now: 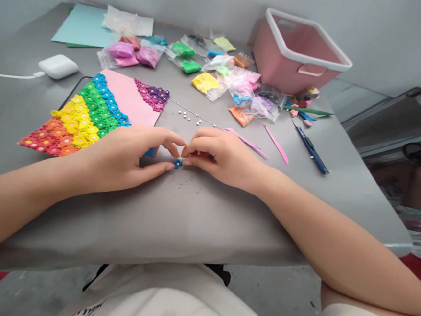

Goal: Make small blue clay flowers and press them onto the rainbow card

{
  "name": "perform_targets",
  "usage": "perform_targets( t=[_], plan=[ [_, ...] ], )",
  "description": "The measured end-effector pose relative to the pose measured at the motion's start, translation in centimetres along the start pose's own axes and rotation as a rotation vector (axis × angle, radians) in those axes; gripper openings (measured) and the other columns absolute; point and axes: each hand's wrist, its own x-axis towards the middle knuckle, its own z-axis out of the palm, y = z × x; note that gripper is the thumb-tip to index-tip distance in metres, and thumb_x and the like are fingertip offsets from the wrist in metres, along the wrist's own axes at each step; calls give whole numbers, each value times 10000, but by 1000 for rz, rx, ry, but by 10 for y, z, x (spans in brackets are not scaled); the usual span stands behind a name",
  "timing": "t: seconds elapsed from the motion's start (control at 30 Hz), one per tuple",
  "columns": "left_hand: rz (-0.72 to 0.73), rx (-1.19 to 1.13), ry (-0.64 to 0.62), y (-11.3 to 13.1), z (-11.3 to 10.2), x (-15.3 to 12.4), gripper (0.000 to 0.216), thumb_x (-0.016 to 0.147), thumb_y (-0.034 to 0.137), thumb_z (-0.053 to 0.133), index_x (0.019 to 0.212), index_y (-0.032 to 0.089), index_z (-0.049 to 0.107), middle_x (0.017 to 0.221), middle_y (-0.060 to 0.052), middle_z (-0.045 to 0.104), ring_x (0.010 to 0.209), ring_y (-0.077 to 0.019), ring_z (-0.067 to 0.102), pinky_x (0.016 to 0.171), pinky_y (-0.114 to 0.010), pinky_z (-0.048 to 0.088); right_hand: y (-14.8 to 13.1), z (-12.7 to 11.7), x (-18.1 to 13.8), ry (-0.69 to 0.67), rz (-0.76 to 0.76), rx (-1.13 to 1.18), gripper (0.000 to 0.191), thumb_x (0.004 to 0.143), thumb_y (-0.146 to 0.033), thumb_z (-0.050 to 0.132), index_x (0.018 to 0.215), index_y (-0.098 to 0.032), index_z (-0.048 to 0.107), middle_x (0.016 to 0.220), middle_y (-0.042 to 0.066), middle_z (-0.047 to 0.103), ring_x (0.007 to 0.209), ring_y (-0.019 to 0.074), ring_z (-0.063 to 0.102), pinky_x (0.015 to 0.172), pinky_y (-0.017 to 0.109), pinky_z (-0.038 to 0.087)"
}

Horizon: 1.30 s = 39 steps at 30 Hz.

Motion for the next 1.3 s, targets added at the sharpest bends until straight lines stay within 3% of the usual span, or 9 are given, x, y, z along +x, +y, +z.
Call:
perform_targets(
  t=[0.2,0.33,0.43,0.6,0.77,0.87,1.03,1.17,1.3],
  plan=[
    [-42,-384,121,3,2,1,376,892,123,522,1255,215,547,1298,-84,652,1152,-206,664,939,-336,577,-13,-3,1,229,96,-113,93,941,-342,672,961,-270,727,830,17,695,687,145,615,647,305,520],
    [-117,-695,93,5,7,2,419,869,165,615,1264,243,501,1305,-86,634,1115,-214,704,877,-351,642,-16,0,0,286,-57,-74,141,918,-300,720,1055,-271,735,942,42,704,754,148,652,665,297,557],
    [-137,-786,61,9,6,3,439,847,171,654,1251,233,494,1264,-83,668,1121,-225,719,867,-345,653,-17,0,-1,325,-183,-74,156,916,-227,720,1060,-280,744,936,49,706,809,165,674,710,314,573],
    [-165,-883,49,12,1,5,386,821,179,698,1171,219,539,1094,-53,747,1066,-199,742,837,-284,648,-22,0,-3,380,-215,-107,197,931,-188,685,1069,-311,753,941,33,729,809,158,689,716,316,584],
    [-146,-903,59,10,1,5,353,827,194,728,1149,222,585,1074,-36,758,1042,-180,742,861,-268,641,-27,2,-3,333,-14,-101,135,971,-367,618,975,-303,738,900,50,702,784,187,672,741,374,595],
    [-156,-870,70,11,0,5,372,837,199,723,1189,223,607,1085,-36,765,1022,-190,750,856,-288,643,-29,2,-2,350,49,-86,138,997,-350,559,933,-279,658,920,52,683,843,190,664,745,364,590],
    [-202,-766,145,13,-2,5,415,871,276,719,1272,223,625,1048,-34,767,951,-205,757,829,-337,655,-28,-3,-3,466,238,215,230,1035,-438,490,902,-264,559,827,28,637,769,182,661,605,327,541],
    [-233,-726,185,13,-2,7,237,956,349,618,1116,189,690,976,-37,741,898,-170,732,783,-296,641,-28,-8,-2,496,296,319,395,1010,-510,532,724,-237,518,627,-9,552,559,138,593,489,299,454],
    [-214,-793,240,11,-1,9,273,998,411,546,933,169,652,856,-36,675,775,-131,681,723,-271,615,-29,-7,0,419,282,231,314,940,-471,676,759,-224,609,671,-9,640,546,110,592,491,276,472]
  ],
)
